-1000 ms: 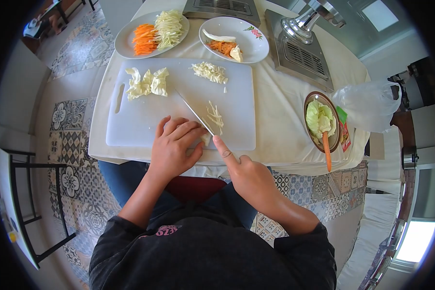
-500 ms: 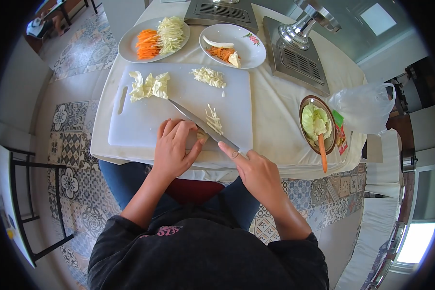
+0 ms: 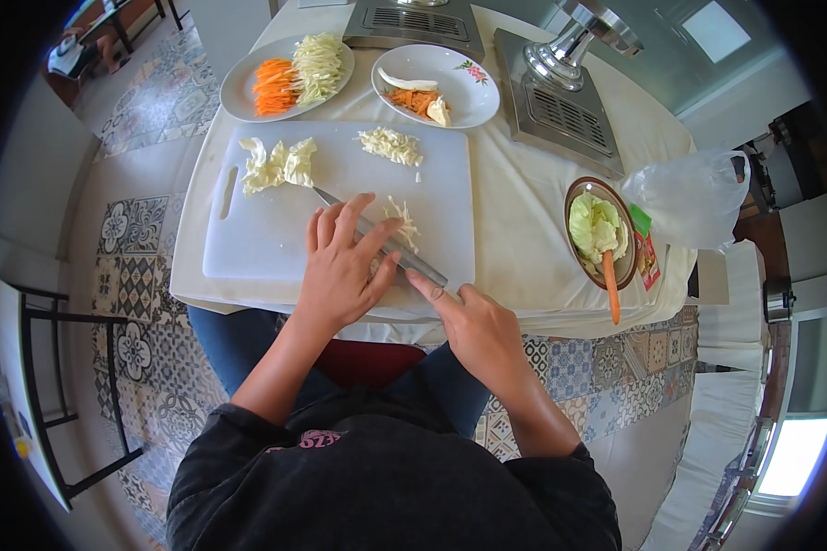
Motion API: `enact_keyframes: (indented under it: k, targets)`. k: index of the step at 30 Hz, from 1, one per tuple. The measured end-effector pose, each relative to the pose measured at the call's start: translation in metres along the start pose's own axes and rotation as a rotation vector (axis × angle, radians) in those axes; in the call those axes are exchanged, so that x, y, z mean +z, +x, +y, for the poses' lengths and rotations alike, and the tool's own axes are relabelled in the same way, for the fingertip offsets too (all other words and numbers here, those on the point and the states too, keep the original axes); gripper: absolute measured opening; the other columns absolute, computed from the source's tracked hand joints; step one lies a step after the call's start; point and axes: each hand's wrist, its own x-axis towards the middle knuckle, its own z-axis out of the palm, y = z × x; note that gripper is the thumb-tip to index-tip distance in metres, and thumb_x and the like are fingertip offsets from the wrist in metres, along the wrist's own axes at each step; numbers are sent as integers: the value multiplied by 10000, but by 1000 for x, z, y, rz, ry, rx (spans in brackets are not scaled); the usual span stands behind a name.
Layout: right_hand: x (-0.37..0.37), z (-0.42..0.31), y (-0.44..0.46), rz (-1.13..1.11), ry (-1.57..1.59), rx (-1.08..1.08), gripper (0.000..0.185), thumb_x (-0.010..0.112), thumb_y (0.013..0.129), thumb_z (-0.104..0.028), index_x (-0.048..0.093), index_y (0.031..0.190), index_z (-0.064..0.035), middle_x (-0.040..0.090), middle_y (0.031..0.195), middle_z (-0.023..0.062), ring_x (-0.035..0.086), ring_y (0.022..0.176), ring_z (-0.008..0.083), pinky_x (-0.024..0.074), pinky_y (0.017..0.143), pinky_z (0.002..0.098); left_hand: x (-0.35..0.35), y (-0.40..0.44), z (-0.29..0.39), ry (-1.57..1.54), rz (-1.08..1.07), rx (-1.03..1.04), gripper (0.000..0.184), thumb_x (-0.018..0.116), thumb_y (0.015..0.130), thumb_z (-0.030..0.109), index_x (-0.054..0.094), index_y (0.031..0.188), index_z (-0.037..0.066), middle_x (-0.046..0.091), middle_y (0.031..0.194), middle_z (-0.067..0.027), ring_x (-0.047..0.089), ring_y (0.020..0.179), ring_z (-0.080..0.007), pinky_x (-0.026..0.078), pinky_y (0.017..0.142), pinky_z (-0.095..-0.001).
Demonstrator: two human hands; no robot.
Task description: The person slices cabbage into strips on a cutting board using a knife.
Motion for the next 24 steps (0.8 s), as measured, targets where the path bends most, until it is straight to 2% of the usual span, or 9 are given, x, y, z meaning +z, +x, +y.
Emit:
enact_keyframes:
  k: [4, 7, 10, 18, 24]
  targets:
    - [-2, 5, -1, 26, 17, -21, 800, 608, 839, -23, 427, 1527, -389, 558, 792, 119, 636, 667, 313, 534, 587, 441, -9, -5, -9, -77, 47, -45, 285, 632, 825, 102, 684, 1105, 107, 592, 1253, -112, 522, 1176, -347, 328, 1094, -510]
    - [-5, 8, -3, 19, 61, -8, 798, 608, 850, -33, 403, 1543, -371, 554, 772, 119, 629, 644, 325, 527, 581, 449, -10, -14, -21, -84, 42, 28, 316, 624, 769, 7, 684, 1069, 84, 653, 1134, -72, 581, 1096, -307, 376, 1053, -489]
    - [-11, 9, -6, 17, 113, -3, 774, 608, 874, -50, 390, 1552, -352, 550, 746, 119, 619, 619, 337, 517, 571, 461, -16, -16, -20, -90, -9, 100, 336, 626, 760, -23, 694, 1071, 85, 668, 1099, -51, 600, 1066, -284, 400, 1033, -481]
    - [-22, -5, -23, -8, 193, -6, 672, 601, 964, -122, 360, 1570, -280, 565, 703, 131, 600, 565, 343, 505, 533, 457, -11, -22, -15, -51, -62, 105, 353, 658, 786, 45, 698, 1133, 91, 666, 1148, -41, 592, 1086, -262, 393, 1046, -483]
    - [-19, -13, -28, -73, 169, 15, 718, 575, 959, -78, 292, 1600, -232, 562, 699, 156, 605, 565, 346, 510, 541, 461, -12, -21, -6, -21, -45, 84, 364, 704, 767, 63, 689, 1130, 88, 670, 1148, -51, 599, 1086, -280, 400, 1019, -466]
